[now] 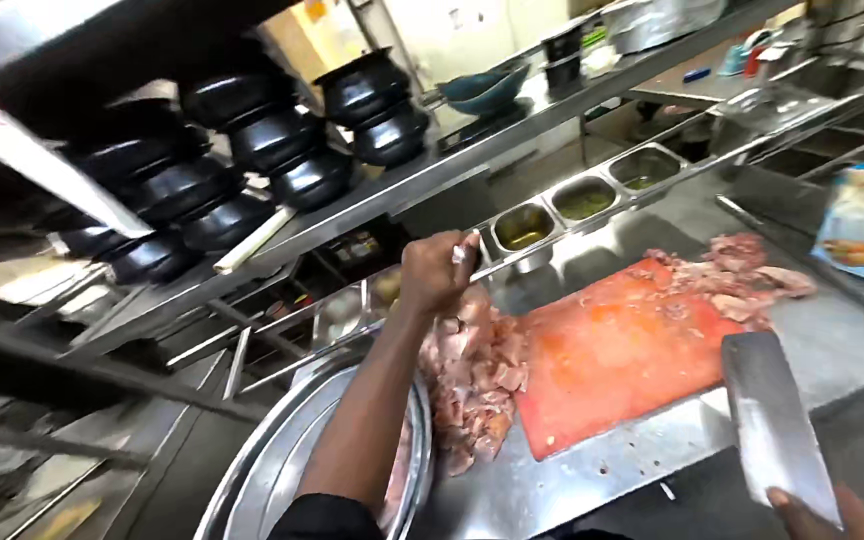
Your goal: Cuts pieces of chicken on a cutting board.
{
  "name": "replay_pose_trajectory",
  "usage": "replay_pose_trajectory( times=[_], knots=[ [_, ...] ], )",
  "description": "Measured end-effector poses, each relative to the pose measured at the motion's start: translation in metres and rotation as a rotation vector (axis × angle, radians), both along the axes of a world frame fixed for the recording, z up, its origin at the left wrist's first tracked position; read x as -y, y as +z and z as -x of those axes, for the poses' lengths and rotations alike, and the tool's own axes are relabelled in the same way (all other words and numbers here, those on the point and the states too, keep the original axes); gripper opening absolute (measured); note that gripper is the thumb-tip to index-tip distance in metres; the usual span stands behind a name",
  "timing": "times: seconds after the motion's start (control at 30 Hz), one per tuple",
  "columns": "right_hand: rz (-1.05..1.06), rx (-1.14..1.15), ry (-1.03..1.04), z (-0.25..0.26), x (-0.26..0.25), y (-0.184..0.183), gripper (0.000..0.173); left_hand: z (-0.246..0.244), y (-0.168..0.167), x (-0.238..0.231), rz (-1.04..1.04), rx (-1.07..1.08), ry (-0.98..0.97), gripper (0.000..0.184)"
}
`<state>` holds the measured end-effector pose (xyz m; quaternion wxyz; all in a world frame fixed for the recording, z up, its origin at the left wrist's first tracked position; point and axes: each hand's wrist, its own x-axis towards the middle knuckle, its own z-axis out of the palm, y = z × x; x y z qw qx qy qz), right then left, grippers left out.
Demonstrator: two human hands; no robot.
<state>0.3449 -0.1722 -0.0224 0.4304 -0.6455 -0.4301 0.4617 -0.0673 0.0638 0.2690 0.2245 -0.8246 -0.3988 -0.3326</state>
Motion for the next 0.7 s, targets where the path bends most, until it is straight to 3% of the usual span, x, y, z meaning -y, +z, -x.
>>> replay_pose_trajectory(
  times=[0.07,0.13,0.23,0.3,0.4,0.5,0.57,0.63,0.7],
  knots=[
    [0.009,-0.016,-0.058,-0.004,0.005,0.003,0.062,-0.042,-0.025,0.002,0.127,-0.148,-0.181,0.047],
    [0.058,-0.053,-0.122,-0.004,0.013,0.007,0.059,-0.085,-0.065,0.017,0.473,-0.443,-0.271,0.024],
    [0.086,-0.069,-0.183,-0.003,0.018,0.012,0.055,-0.132,-0.167,0.033,0.833,-0.762,-0.309,0.020],
    [0.078,-0.072,-0.203,-0.001,0.021,0.011,0.058,-0.143,-0.215,0.044,0.882,-0.729,-0.375,0.022],
    [0.100,-0.047,-0.227,0.003,0.025,0.007,0.057,-0.149,-0.242,0.061,0.883,-0.678,-0.322,0.031],
    [0.127,-0.006,-0.202,0.006,0.021,0.007,0.056,-0.140,-0.249,0.076,0.950,-0.654,-0.317,0.064],
    [0.123,0.016,-0.167,0.009,0.018,0.009,0.057,-0.129,-0.249,0.084,0.980,-0.507,-0.300,0.083],
    [0.122,0.054,-0.121,0.012,0.015,0.014,0.056,-0.121,-0.250,0.083,0.893,-0.256,-0.246,0.074],
    [0.127,0.076,-0.073,0.014,0.011,0.016,0.054,-0.122,-0.249,0.076,0.740,-0.057,-0.069,0.051]
  ],
)
